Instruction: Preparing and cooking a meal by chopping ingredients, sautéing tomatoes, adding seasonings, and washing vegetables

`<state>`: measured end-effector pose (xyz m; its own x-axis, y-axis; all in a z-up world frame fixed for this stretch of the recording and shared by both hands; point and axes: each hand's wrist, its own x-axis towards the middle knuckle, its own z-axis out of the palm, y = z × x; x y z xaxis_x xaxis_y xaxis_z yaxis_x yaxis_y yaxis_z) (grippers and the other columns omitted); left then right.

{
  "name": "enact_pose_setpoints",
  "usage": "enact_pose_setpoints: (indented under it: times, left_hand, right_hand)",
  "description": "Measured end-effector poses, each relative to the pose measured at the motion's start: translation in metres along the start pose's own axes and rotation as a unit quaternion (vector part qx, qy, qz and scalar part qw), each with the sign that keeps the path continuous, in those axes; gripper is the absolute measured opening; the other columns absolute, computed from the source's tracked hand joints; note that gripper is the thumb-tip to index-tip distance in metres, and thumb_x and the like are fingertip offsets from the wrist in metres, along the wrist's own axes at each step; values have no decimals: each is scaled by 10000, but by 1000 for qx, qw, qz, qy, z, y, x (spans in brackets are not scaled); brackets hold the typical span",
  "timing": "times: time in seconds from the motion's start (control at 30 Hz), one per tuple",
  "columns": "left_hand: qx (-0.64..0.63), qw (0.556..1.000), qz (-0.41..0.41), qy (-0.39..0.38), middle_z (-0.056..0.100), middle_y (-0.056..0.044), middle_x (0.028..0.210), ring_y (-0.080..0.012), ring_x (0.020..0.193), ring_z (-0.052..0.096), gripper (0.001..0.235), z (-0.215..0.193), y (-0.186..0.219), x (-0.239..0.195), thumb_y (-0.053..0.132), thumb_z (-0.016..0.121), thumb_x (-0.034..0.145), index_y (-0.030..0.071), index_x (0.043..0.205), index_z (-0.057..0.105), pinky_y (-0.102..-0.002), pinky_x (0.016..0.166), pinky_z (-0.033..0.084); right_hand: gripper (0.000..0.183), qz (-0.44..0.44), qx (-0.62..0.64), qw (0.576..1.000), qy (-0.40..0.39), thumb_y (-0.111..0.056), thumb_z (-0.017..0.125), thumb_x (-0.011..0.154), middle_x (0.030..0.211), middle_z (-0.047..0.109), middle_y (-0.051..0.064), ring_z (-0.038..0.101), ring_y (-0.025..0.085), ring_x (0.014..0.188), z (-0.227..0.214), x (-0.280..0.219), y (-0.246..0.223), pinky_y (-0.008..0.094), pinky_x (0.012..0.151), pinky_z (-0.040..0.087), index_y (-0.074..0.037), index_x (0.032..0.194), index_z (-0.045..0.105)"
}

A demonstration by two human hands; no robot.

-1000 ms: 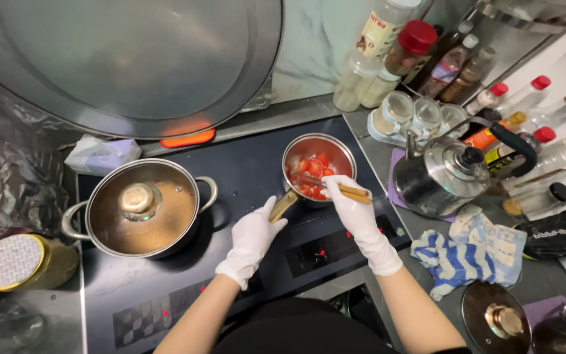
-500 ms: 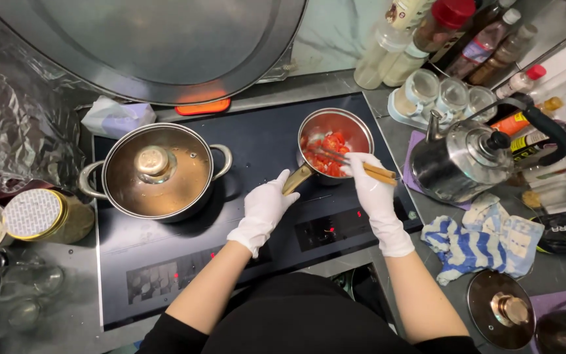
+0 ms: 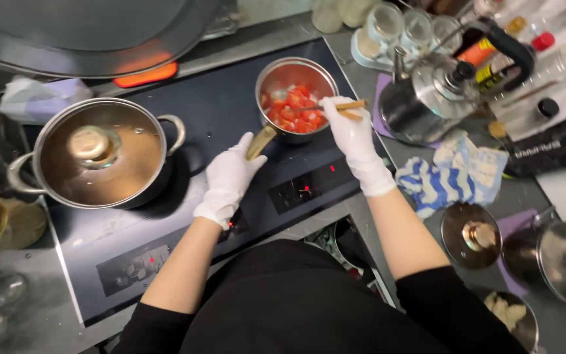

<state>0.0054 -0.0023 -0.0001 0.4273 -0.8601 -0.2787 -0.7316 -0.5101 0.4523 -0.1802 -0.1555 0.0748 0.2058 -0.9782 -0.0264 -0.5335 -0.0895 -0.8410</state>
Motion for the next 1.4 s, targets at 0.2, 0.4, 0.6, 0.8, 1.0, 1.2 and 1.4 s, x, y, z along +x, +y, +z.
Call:
enact_pose_setpoints:
  times: [0.2, 0.4, 0.6, 0.8, 1.0, 1.2, 1.4]
  left_hand:
    - [7, 1000, -15, -21, 712, -126, 1258, -332, 1192, 671, 683, -6, 2, -3, 577, 618, 951, 335, 1561, 430, -507, 983, 548]
    - [43, 992, 70, 91, 694, -178, 1140, -404, 1021, 708, 696, -29, 16, -31, 472, 724, 910, 172, 1489, 479, -551, 817, 598]
    - [-261, 930, 220, 139, 667, -219, 1248, -398, 1165, 652, 477, -20, 71, -77, 244, 691, 1000, 32, 1415, 588, -497, 963, 551]
    - [-689, 673, -104, -248, 721, -140, 1248, -274, 1089, 710, 491, 5, 152, -109, 349, 597, 939, 110, 1365, 655, -485, 966, 583]
    - [-665, 706, -109, -218, 717, -129, 1224, -203, 1041, 711, 454, -9, 132, -108, 269, 518, 1009, 56, 1403, 597, -351, 917, 591]
    - [-675, 720, -111, -113, 681, -23, 993, -101, 791, 585, 400, -22, 83, -108, 348, 570, 1034, 93, 1338, 618, -264, 778, 508]
    - [-703, 692, -165, -4, 600, 64, 823, -42, 638, 513, 270, -47, 93, -117, 329, 670, 989, 161, 1201, 670, -207, 785, 533]
  right_hand:
    - [146, 52, 151, 987, 19, -265, 716, 874, 1043, 774, 131, 774, 174, 924, -15, 3, 5, 235, 817, 656, -171, 949, 799]
    - [178, -71, 123, 989, 45, -233, 640, 991, 1022, 774, 133, 766, 175, 932, -48, -49, 10, 272, 865, 625, -137, 1063, 772]
    - [154, -186, 28, 972, 139, -239, 610, 1024, 996, 769, -51, 751, 81, 931, -44, -124, 22, 228, 892, 572, -241, 1094, 748]
    - [108, -194, 164, 963, -87, -87, 545, 978, 942, 690, 39, 668, 173, 864, -18, -168, 86, 273, 919, 575, -50, 933, 636]
    - [317, -182, -170, 925, 288, -8, 649, 844, 1118, 632, 289, 601, 481, 1106, -147, -125, 145, 552, 1006, 470, 43, 1157, 657]
    - [584, 144, -371, 871, 287, -334, 724, 857, 1463, 501, 214, 507, 431, 1221, -226, -111, 308, 537, 1013, 409, -61, 1366, 634]
    - [410, 155, -432, 809, 368, -389, 737, 788, 1048, 631, 201, 609, 416, 846, -261, -120, 352, 488, 725, 520, -124, 1101, 729]
